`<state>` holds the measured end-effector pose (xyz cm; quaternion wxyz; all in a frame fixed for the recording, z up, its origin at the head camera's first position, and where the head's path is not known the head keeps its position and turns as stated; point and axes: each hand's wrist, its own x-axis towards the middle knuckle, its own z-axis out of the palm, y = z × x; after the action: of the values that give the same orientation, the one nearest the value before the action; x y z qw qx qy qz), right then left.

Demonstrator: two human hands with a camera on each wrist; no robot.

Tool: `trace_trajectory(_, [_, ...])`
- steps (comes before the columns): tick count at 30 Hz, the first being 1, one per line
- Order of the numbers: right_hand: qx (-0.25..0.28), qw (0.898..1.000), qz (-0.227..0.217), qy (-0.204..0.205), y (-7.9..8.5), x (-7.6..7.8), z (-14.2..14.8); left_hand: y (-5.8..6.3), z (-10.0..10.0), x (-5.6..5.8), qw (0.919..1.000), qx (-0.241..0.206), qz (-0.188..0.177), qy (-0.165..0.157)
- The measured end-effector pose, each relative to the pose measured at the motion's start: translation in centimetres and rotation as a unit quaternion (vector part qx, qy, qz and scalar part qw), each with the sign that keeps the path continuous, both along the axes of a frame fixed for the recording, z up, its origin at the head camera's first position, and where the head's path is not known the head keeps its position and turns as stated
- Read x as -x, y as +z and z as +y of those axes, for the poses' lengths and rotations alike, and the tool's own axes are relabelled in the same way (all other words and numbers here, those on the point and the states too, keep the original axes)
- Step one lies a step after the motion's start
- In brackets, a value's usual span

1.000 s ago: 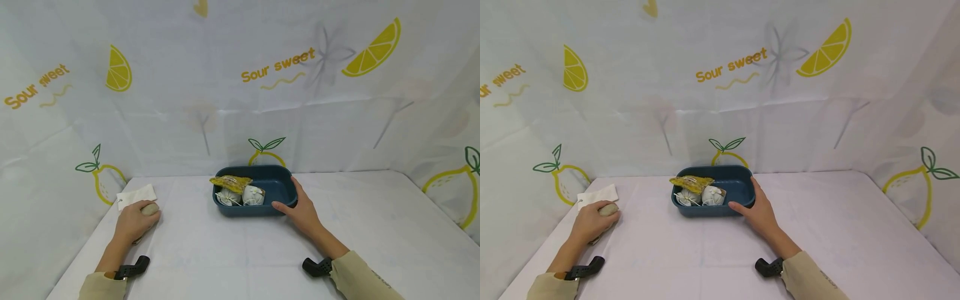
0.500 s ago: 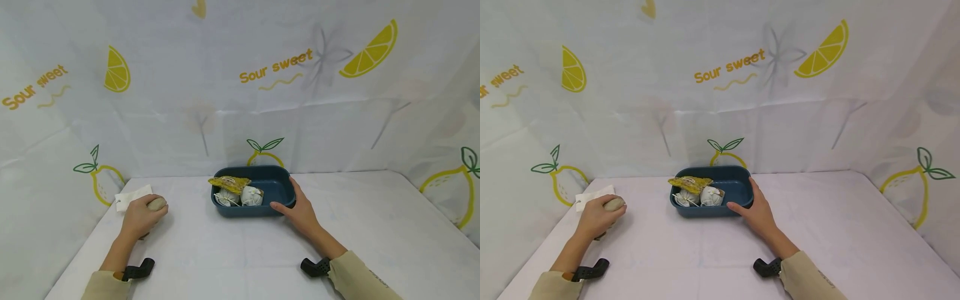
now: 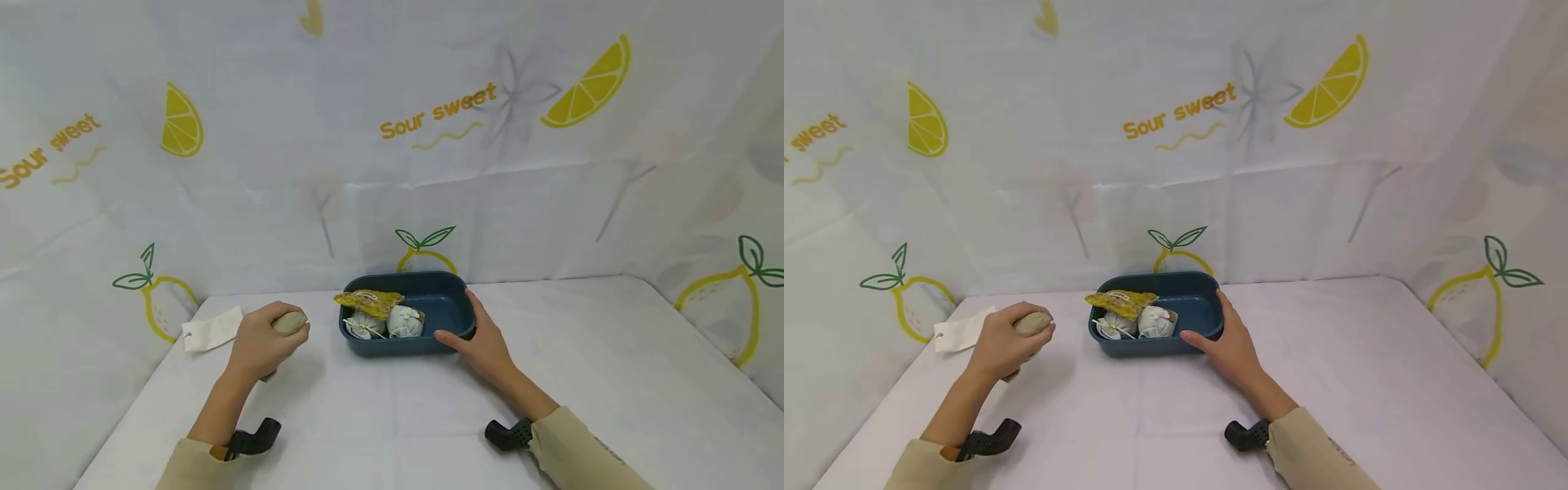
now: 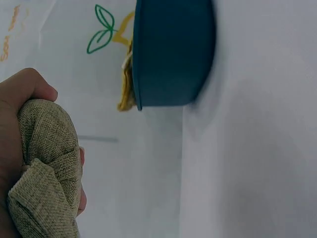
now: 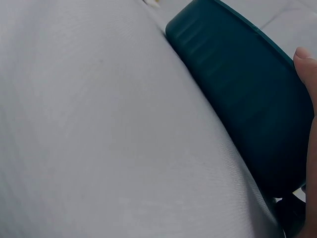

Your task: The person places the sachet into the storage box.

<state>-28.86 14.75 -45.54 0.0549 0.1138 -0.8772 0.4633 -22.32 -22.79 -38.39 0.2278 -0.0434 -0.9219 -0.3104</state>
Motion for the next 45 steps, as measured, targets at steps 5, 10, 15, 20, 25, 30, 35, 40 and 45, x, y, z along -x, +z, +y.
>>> trace_trajectory(5, [0.004,1.000,-0.003,-0.002,-0.4,0.1,0.1,0.5,2.7,1.1,0.9986,-0.003,0.022,-0.047])
trace_trajectory(10, [0.002,1.000,-0.004,-0.001,-0.5,0.2,0.2,1.0,5.3,2.1,0.9958,-0.001,0.040,-0.083])
trace_trajectory(15, [0.000,1.000,-0.001,-0.004,-0.4,0.3,0.4,1.8,8.1,3.1,0.9916,-0.006,0.065,-0.112])
trace_trajectory(20, [0.005,1.000,0.000,-0.006,-0.3,0.3,0.4,2.2,10.9,4.1,0.9859,0.005,0.080,-0.146])
trace_trajectory(25, [0.009,1.000,0.004,-0.007,-0.3,0.0,0.2,2.1,13.4,4.9,0.9785,0.004,0.101,-0.180])
trace_trajectory(30, [0.009,1.000,-0.001,-0.003,-0.3,0.1,0.1,1.7,15.6,5.9,0.9730,0.017,0.115,-0.200])
trace_trajectory(35, [0.013,1.000,-0.004,0.001,-0.2,0.1,0.1,1.9,17.7,7.0,0.9658,0.028,0.138,-0.217])
trace_trajectory(40, [0.017,1.000,-0.011,0.001,-0.2,0.2,0.2,3.0,19.5,8.0,0.9558,0.022,0.192,-0.222])
trace_trajectory(45, [0.018,1.000,-0.013,-0.002,-0.2,0.2,0.0,4.6,20.8,9.2,0.9446,0.008,0.249,-0.213])
